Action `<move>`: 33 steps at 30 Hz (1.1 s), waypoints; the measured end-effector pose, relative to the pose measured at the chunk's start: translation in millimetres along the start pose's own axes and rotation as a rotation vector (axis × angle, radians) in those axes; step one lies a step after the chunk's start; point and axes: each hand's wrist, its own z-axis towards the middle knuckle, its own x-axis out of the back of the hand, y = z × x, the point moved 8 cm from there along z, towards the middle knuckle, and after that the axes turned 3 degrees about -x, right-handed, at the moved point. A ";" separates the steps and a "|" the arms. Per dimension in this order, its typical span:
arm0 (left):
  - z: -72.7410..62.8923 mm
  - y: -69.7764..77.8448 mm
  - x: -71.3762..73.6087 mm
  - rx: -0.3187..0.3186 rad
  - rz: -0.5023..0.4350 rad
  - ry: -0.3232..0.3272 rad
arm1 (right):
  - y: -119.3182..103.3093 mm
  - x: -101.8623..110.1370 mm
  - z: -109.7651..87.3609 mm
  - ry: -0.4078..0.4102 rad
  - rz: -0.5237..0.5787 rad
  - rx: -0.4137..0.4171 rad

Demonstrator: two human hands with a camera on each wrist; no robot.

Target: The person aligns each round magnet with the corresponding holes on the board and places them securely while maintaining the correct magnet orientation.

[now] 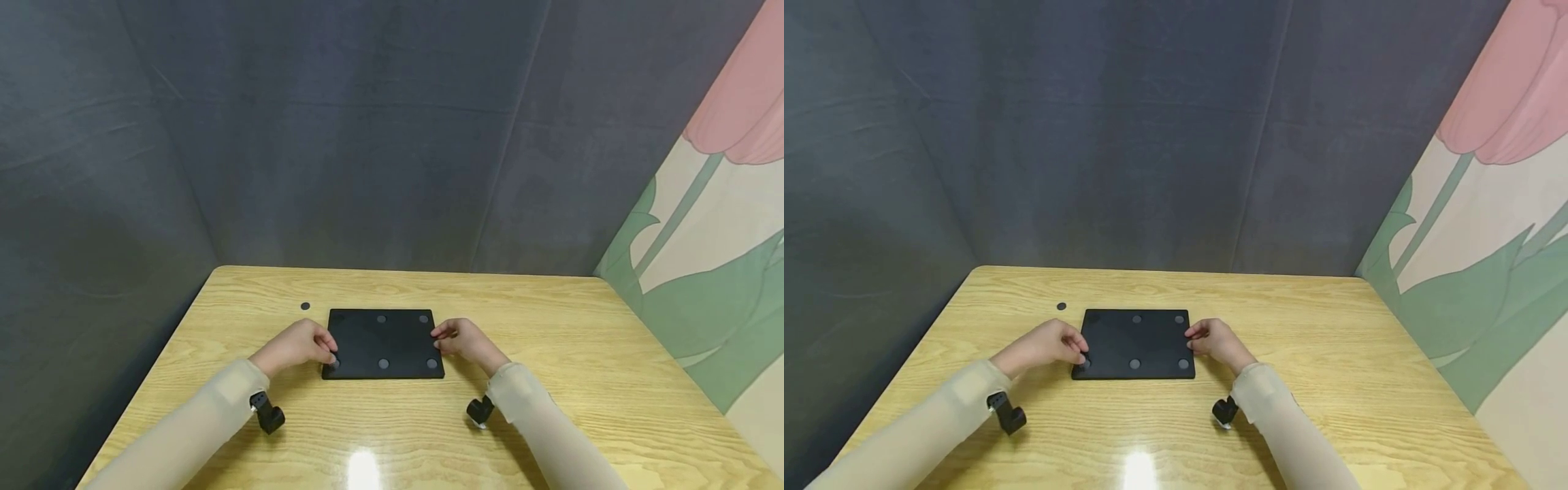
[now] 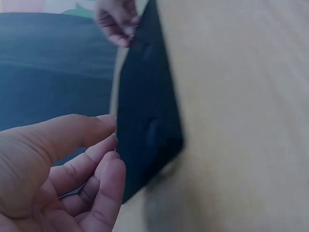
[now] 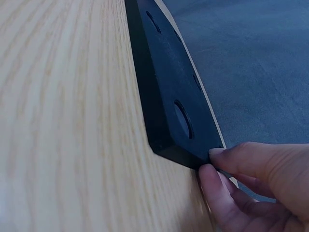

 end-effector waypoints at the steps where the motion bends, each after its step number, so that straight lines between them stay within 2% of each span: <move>1: 1.1 1.8 4.4 -0.003 -0.008 0.000 | 0.1 0.1 0.1 0.001 -0.002 0.001; 8: 9.9 17.0 45.5 -0.052 -0.034 0.040 | 1.9 -0.1 0.1 -0.002 0.001 0.011; 14: 18.5 17.3 70.6 -0.053 -0.081 0.096 | 1.9 0.3 -1.1 -0.003 0.009 0.013; 20: 25.9 6.9 82.1 -0.029 -0.094 0.159 | 1.8 0.4 -1.2 -0.002 0.013 0.008; 26: 30.7 -1.7 89.6 -0.052 -0.037 0.232 | -0.1 -0.1 -0.8 -0.018 0.016 0.031; 29: 35.7 -11.0 92.7 -0.057 -0.011 0.271 | -2.4 -0.8 -2.1 -0.025 0.017 0.036; 33: 40.2 -26.6 94.3 -0.027 -0.010 0.314 | -3.9 -1.3 -2.6 -0.020 0.013 0.030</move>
